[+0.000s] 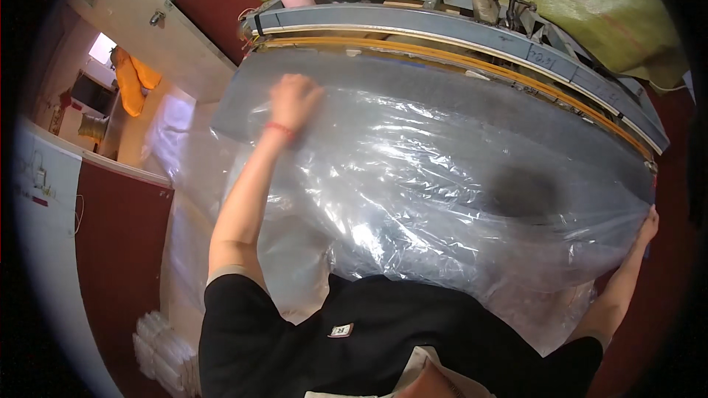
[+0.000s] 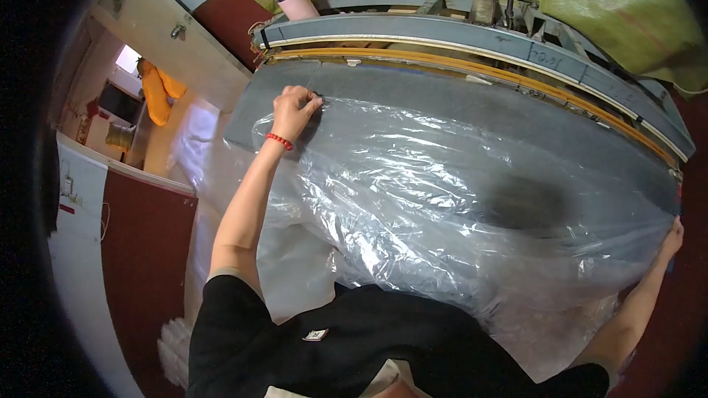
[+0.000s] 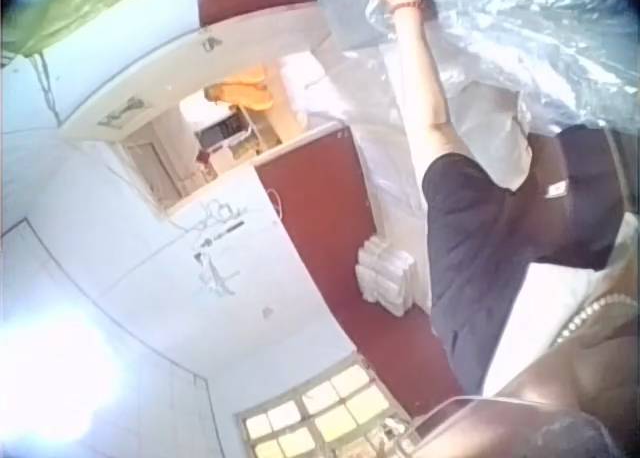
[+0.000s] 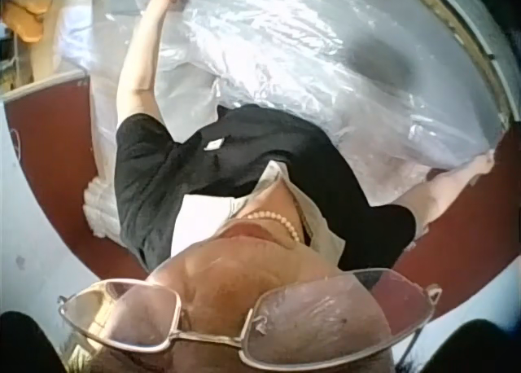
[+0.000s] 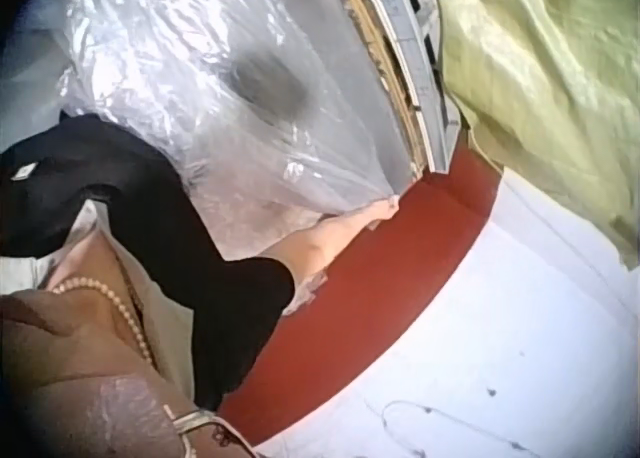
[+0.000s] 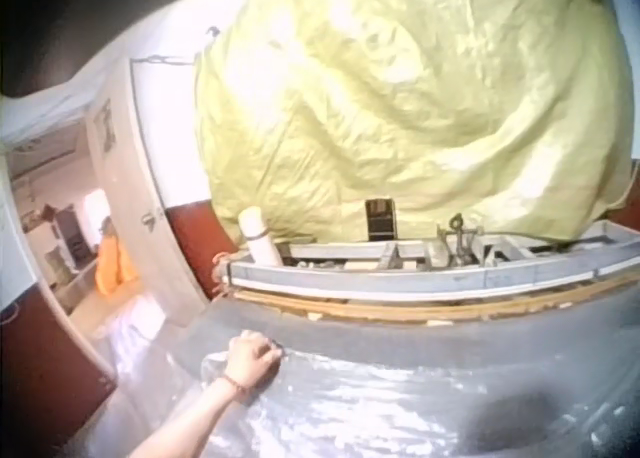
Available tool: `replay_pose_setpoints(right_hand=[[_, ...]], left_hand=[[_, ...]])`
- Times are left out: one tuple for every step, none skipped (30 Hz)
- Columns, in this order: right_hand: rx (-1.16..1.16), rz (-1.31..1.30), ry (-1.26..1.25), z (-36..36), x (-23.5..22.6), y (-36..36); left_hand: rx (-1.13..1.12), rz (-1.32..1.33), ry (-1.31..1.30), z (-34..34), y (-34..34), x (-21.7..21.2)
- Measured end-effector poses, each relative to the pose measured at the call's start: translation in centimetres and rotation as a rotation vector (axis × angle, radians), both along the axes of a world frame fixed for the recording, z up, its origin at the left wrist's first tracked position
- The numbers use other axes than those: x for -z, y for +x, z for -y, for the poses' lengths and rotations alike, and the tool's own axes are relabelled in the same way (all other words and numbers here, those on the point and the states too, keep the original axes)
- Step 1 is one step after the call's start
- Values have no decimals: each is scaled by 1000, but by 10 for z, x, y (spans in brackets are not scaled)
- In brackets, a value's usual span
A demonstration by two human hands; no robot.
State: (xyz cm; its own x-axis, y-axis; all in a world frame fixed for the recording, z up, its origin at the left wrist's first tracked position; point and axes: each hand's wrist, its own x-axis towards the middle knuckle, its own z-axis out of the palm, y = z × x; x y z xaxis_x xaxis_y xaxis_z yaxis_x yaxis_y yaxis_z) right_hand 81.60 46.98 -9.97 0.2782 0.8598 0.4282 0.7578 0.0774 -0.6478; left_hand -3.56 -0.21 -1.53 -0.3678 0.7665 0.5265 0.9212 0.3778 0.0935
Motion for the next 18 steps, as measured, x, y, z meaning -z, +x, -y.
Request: replay_pose_setpoints(right_hand=[[-55,-147,-29,3,-3,6],[-110,-294,-56,7,-7,12],[-113,-296,-56,13,-10,7],[-142,-478,-50,29,-18,-10],[-161,-655,-33,46,-35,-21],[-204,-638,-40,60,-51,-10],[-194,-655,-7,69,-58,3],[-186,-673,25,77,-64,14],[-165,-702,18,85,-70,16],[-166,-700,16,90,-74,14],[-156,-699,31,97,-78,8],[-140,-697,51,104,-82,4],[-139,-697,54,106,-84,-1],[-126,-685,62,103,-83,-9],[-95,-667,78,105,-84,-8],[-90,-654,112,102,-82,-1],[-60,-652,69,94,-83,-2],[-38,-556,103,86,-82,-7]], left_hand=[[-15,76,-16,-6,-7,7],[-28,152,-32,-10,-12,14],[6,78,12,-8,-15,19],[-2,74,4,-5,-11,18],[-23,134,-1,-5,-6,13],[-35,197,-2,-7,-2,11],[-26,201,0,-8,2,12],[-34,280,75,-9,5,13],[-49,356,146,-7,8,14],[-51,358,145,-5,7,17],[-19,310,129,-2,4,21],[21,263,116,-2,3,20],[23,263,117,-2,3,19],[14,262,84,-2,4,17],[23,266,50,-8,6,15],[52,274,51,-14,7,16],[51,270,113,-19,6,16],[64,274,176,-29,4,18]])
